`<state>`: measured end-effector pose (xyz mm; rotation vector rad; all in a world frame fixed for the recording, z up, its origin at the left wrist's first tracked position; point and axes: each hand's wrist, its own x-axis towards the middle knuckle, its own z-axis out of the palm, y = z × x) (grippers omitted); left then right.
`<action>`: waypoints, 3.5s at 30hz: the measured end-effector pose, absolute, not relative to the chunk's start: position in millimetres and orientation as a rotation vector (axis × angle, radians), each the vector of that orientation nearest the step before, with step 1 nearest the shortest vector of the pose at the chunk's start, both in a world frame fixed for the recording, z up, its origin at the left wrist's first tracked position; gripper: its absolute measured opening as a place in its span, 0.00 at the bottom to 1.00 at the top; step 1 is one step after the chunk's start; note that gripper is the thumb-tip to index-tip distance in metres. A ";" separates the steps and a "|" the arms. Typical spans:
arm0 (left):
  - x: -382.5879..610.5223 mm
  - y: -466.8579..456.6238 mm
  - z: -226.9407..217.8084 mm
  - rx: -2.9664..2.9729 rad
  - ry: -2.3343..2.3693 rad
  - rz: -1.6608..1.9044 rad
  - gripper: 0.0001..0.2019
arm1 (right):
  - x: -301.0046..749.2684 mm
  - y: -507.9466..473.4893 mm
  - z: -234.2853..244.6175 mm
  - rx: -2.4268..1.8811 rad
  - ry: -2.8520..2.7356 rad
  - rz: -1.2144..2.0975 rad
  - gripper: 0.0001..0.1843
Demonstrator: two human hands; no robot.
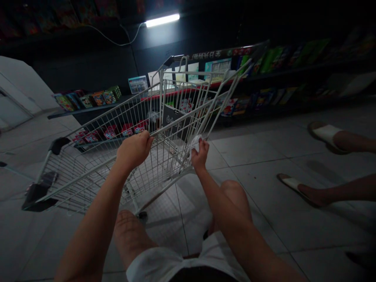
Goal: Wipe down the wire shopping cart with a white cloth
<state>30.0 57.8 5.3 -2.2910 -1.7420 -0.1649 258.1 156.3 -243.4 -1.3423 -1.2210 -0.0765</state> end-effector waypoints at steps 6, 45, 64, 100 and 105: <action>32.1 57.8 6.7 -2.255 -1.750 -0.157 0.19 | 197.8 122.1 -283.7 -1.386 -1.344 0.064 0.34; 26.0 44.9 9.1 -2.352 -1.698 -0.203 0.25 | 303.2 179.0 -83.6 -1.256 -1.332 -0.321 0.38; 25.5 41.4 6.1 -2.383 -1.689 -0.274 0.28 | 170.7 73.6 -305.9 -0.746 -2.290 -0.275 0.23; 25.3 39.0 6.8 -2.371 -1.703 -0.232 0.27 | 242.6 107.4 -234.5 -1.095 -1.515 -0.109 0.25; 25.7 39.7 6.1 -2.321 -1.729 -0.214 0.21 | 228.6 120.8 -245.3 -1.216 -1.549 -0.127 0.29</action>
